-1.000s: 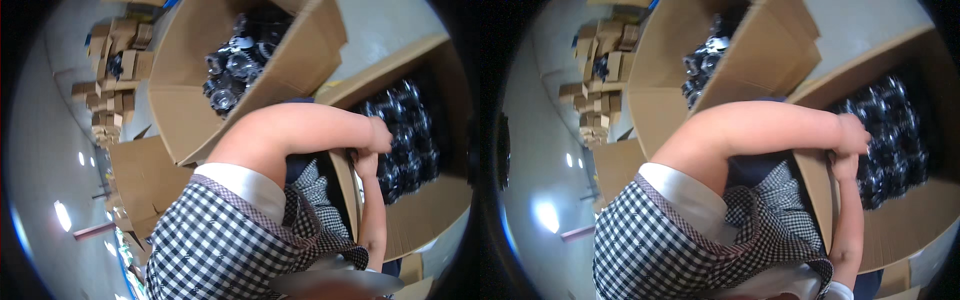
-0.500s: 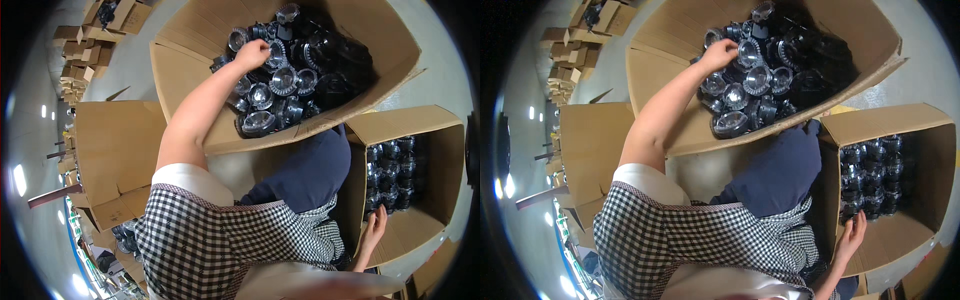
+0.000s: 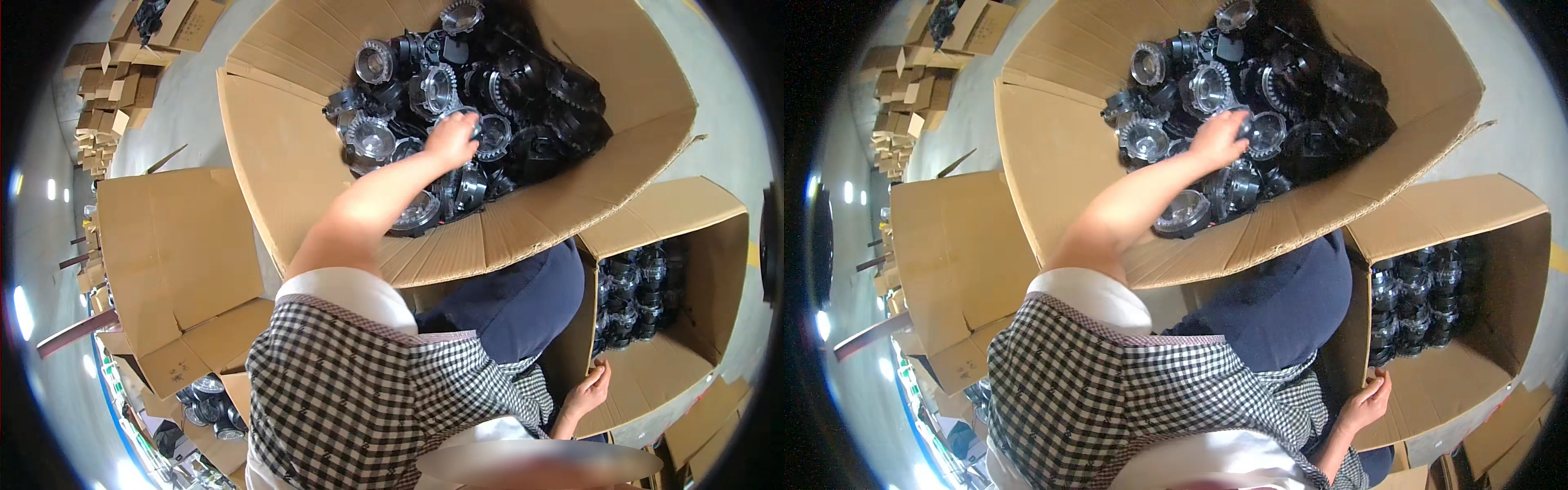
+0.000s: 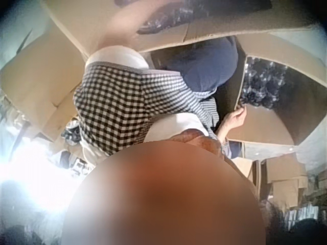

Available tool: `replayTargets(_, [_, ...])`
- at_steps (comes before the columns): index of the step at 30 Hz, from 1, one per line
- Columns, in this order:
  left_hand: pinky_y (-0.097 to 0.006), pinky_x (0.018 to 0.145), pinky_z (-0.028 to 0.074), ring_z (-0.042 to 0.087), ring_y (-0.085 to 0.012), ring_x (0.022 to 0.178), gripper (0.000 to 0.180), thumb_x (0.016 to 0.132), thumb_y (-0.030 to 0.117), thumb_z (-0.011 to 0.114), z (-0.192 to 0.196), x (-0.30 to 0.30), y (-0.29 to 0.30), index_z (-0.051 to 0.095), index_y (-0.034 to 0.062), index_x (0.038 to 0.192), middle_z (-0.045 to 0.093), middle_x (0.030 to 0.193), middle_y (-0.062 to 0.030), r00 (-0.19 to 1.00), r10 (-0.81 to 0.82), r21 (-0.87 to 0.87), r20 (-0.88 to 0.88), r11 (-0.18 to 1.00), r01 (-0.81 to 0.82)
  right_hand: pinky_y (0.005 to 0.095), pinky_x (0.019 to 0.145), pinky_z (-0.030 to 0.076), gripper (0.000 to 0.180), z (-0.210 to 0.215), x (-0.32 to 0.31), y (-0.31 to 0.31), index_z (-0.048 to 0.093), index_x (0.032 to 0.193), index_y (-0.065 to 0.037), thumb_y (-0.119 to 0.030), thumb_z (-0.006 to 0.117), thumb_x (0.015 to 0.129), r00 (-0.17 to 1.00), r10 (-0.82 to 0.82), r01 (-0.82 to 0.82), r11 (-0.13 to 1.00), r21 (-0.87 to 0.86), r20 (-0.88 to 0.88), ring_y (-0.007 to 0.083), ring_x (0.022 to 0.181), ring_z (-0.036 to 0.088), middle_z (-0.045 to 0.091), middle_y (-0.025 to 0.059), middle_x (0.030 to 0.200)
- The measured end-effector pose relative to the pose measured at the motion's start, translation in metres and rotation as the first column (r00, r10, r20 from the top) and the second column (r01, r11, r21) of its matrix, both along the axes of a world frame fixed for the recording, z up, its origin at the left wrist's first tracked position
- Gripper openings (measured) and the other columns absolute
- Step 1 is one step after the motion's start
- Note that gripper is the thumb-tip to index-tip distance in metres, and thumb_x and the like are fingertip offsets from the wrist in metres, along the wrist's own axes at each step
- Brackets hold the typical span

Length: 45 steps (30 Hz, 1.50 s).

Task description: The person packs circular black plastic parts into a cardboard box lined with grid-patterned paper by hand.

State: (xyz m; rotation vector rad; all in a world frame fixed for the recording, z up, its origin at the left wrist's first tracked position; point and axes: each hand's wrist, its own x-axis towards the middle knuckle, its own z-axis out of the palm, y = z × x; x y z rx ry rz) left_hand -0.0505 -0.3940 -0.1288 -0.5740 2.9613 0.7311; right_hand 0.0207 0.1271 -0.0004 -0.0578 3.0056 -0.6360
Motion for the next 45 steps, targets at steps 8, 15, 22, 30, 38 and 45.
replayTargets(8, [-0.043,0.097,0.042,0.055,-0.0427,0.113,0.060,0.086,0.035,0.060,0.003,-0.027,-0.055,0.038,-0.0050,0.124,0.055,0.121,-0.0316,0.475,0.877,0.507,-0.068,0.441,-0.741,0.0377,0.069,0.052,0.029,-0.008,0.001,0.014,0.060,0.112,0.000,-0.019,0.042,0.101,0.999,-0.029,0.032,0.997,0.077,-0.038,0.0288,0.079,0.067,0.069,0.0142,0.090])
replayTargets(15, [-0.049,0.073,0.056,0.068,-0.0315,0.083,0.035,0.086,0.026,0.068,-0.025,-0.050,-0.092,0.065,-0.0051,0.103,0.069,0.093,-0.0163,0.575,0.697,0.754,0.429,0.074,-0.652,0.0383,0.061,0.051,0.024,0.002,0.001,0.004,0.060,0.111,-0.002,-0.015,0.044,0.099,0.997,-0.026,0.034,0.994,0.101,-0.074,0.0246,0.067,0.065,0.069,0.0135,0.086])
replayTargets(22, [-0.040,0.093,0.047,0.060,-0.0348,0.112,0.076,0.076,0.041,0.070,-0.044,-0.023,-0.087,0.051,-0.0156,0.122,0.059,0.121,-0.0279,0.615,0.767,0.078,0.183,0.612,-0.787,0.0390,0.069,0.052,0.021,-0.008,-0.001,0.006,0.062,0.107,0.000,-0.012,0.049,0.096,0.996,-0.021,0.031,0.993,0.118,-0.081,0.0308,0.077,0.067,0.068,0.0153,0.087])
replayTargets(30, [-0.044,0.093,0.051,0.062,-0.0274,0.105,0.048,0.087,0.036,0.066,0.079,-0.002,-0.121,0.056,0.0061,0.123,0.063,0.117,-0.0122,0.733,0.588,0.844,0.342,0.150,-0.514,0.0386,0.070,0.054,0.018,-0.013,-0.013,-0.003,0.066,0.102,-0.004,-0.014,0.060,0.088,0.980,0.010,0.007,0.996,0.084,-0.200,0.0308,0.078,0.068,0.069,0.0144,0.089])
replayTargets(38, [-0.041,0.087,0.054,0.065,-0.0254,0.101,0.041,0.098,0.034,0.045,0.278,-0.035,-0.018,0.056,0.0031,0.122,0.064,0.113,-0.0129,0.914,0.356,0.807,-0.195,0.588,-0.057,0.0324,0.080,0.052,0.044,0.020,-0.064,-0.002,0.052,0.130,-0.006,-0.011,0.064,0.088,1.000,0.021,-0.022,0.619,-0.785,-0.011,0.0220,0.095,0.064,0.061,0.0127,0.118])
replayTargets(45, [-0.027,0.081,0.049,0.059,-0.0130,0.090,0.029,0.092,0.020,0.060,0.267,-0.085,0.256,0.058,0.0022,0.114,0.061,0.098,-0.0029,0.862,-0.337,0.536,-0.378,0.680,0.501,0.0448,0.107,0.036,0.125,0.089,-0.089,-0.038,-0.005,0.152,-0.012,-0.019,0.087,0.067,0.963,0.159,-0.198,-0.134,-0.971,-0.218,0.0305,0.128,0.043,0.025,0.0170,0.152])
